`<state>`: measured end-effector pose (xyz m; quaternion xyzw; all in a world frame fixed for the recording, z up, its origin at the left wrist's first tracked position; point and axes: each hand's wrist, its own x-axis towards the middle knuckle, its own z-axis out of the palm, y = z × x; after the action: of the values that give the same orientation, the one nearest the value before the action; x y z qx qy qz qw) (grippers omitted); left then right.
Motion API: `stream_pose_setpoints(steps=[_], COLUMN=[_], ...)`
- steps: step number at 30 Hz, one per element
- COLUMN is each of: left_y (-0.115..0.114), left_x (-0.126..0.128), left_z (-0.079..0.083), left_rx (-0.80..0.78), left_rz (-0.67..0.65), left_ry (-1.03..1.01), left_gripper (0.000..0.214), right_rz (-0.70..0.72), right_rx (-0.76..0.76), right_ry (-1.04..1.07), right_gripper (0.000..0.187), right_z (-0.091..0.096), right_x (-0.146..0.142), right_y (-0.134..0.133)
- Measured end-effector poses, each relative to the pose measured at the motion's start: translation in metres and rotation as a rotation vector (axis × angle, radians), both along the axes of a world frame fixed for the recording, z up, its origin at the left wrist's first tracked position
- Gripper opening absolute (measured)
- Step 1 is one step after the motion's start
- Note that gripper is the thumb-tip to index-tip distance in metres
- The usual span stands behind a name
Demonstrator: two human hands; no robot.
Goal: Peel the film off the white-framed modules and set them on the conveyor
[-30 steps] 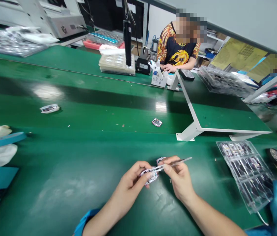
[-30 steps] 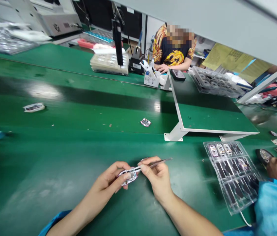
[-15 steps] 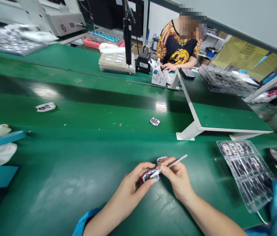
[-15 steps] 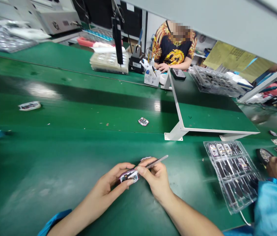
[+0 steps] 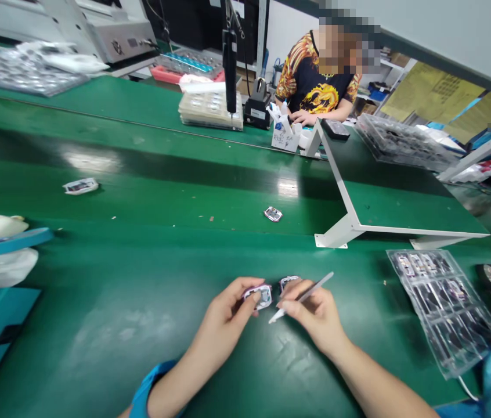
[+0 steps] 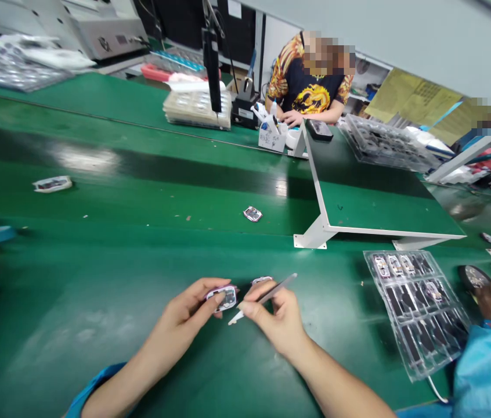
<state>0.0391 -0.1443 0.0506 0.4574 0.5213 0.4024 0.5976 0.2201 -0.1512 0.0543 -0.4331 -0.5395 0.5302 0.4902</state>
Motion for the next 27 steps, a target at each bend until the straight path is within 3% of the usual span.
stream_pose_setpoints(steps=[2,4,6,8,12,23,27], left_y=[0.004,0.007,0.007,0.006,-0.001,-0.011,-0.011], left_x=[-0.001,-0.001,-0.001,0.000,0.007,0.017,0.016], left_z=[0.005,0.009,0.013,0.015,0.018,0.016,0.013], left_rx=[-0.102,-0.197,-0.269,-0.310,-0.325,-0.272,-0.273], left_rz=[0.067,0.121,0.150,0.154,0.074,-0.054,-0.072], left_ry=[-0.116,-0.212,-0.294,-0.350,-0.363,-0.238,-0.221], left_gripper=[0.030,0.034,0.036,0.035,0.031,0.035,0.036], right_rz=[0.101,0.161,0.107,-0.032,-0.213,-0.143,-0.103], right_rx=[0.170,0.280,0.292,0.253,0.175,0.106,0.152], right_ry=[-0.298,-0.463,-0.394,-0.207,0.040,0.079,0.061], right_gripper=[0.005,0.004,0.005,0.006,0.006,0.002,0.004], right_z=[0.003,0.004,0.004,0.004,0.002,-0.004,-0.002], right_x=[0.000,0.000,0.000,0.001,0.001,-0.007,-0.006], right_y=[-0.001,-0.001,-0.002,-0.002,-0.001,-0.002,-0.002])
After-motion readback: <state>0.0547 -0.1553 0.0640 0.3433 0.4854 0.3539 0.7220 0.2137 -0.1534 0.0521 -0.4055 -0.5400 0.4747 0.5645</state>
